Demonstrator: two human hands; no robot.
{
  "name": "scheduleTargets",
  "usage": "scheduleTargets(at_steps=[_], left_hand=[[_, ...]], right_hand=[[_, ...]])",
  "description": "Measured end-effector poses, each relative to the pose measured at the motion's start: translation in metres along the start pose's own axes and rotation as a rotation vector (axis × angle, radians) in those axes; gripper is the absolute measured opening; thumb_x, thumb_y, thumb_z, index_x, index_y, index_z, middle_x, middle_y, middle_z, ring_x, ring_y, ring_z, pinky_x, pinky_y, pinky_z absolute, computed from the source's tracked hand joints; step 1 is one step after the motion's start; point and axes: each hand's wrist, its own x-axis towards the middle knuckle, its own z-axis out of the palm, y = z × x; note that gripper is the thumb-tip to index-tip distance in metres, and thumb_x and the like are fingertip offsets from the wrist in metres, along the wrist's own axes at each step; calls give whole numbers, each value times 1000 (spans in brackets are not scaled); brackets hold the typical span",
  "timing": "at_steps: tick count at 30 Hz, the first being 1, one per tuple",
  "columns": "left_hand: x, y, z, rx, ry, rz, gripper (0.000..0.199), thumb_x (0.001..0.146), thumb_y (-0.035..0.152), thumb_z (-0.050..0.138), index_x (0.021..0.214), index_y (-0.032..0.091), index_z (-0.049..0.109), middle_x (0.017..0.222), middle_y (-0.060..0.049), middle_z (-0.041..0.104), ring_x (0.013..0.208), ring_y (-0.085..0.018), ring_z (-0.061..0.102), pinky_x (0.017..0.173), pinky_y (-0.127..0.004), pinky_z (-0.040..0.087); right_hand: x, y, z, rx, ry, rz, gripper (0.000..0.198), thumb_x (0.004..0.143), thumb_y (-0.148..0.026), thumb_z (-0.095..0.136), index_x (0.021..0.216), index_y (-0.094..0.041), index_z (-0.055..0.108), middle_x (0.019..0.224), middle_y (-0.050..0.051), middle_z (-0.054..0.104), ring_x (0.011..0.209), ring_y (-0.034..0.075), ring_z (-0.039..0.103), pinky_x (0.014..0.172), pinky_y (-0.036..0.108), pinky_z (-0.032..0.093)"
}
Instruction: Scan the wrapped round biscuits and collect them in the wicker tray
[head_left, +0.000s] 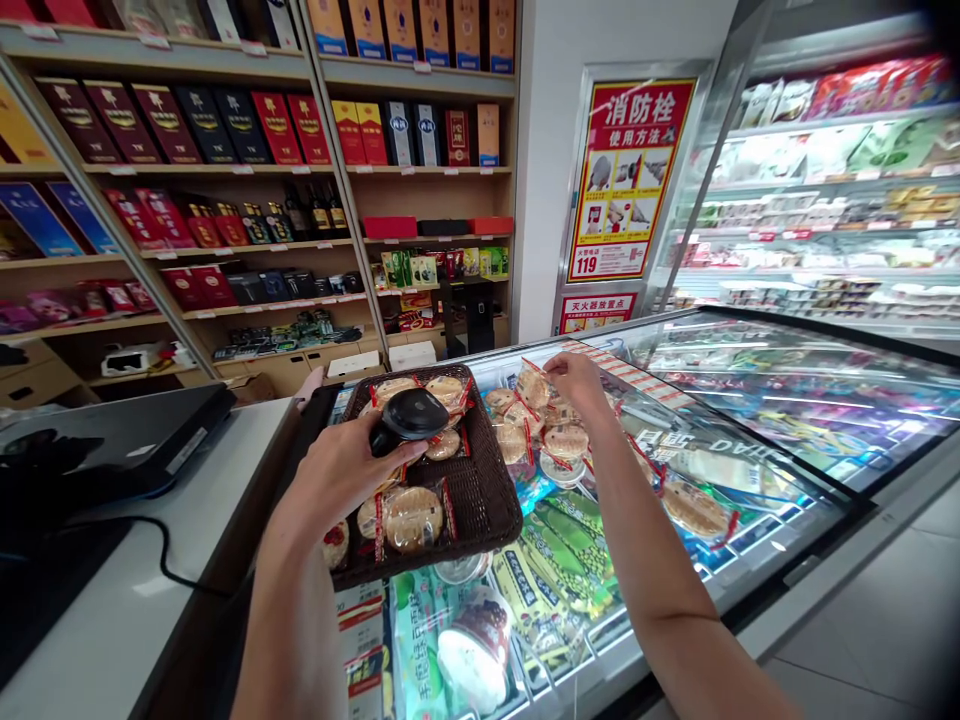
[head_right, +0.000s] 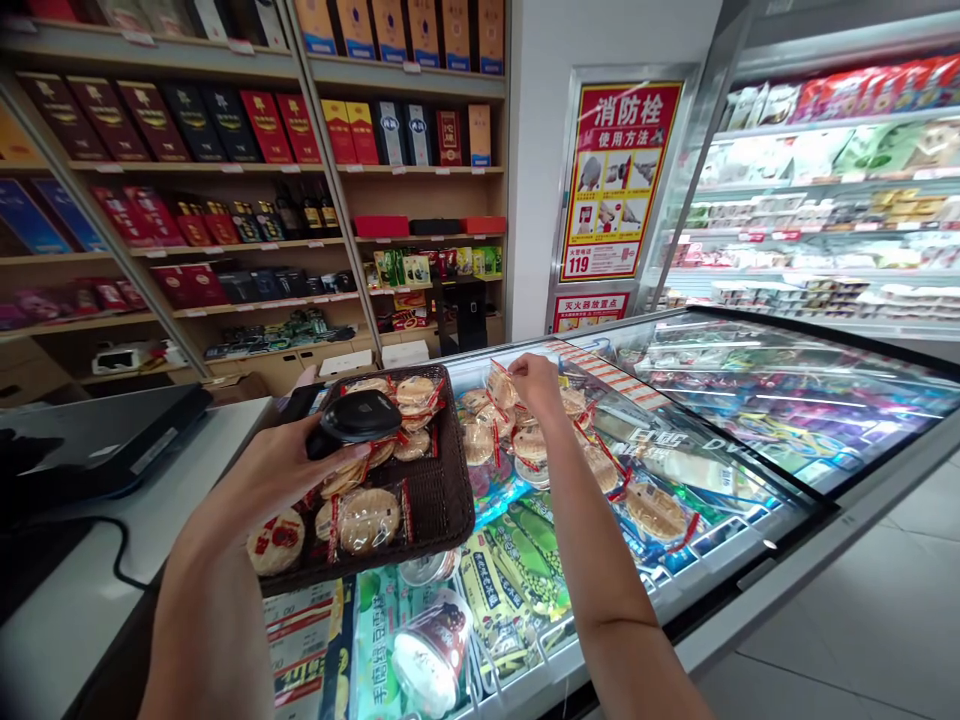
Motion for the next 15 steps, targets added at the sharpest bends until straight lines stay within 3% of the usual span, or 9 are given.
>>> scheduleTargets(at_steps=[3,7,15], left_hand=[[0,1,0,20,16,-28,52,77,69,53,96,22,67,85,-9,73,83,-30,66,64,-31,41],[0,3,0,28,28,-35,55,78,71,50,98,22,66,88,-10,73,82,-31,65,64,-33,41],[3,1,7,57,72,7,57,80,71,48,104,22,66,86,-10,73,78,-31,67,61,-33,41]], right_hand=[[-3,-10,0,291,22,3,7,64,-21,67,71,-18,67,75,4,71,75,19,65,77,33,51],[-12,-28,0,683,-110,50,26,56,-32,80,75,-19,67,76,3,70,76,18,66,81,35,53],[-32,-56,-2,832,-328,109,37,48,-37,88,73,-19,68,78,3,71,78,18,66,79,34,54]])
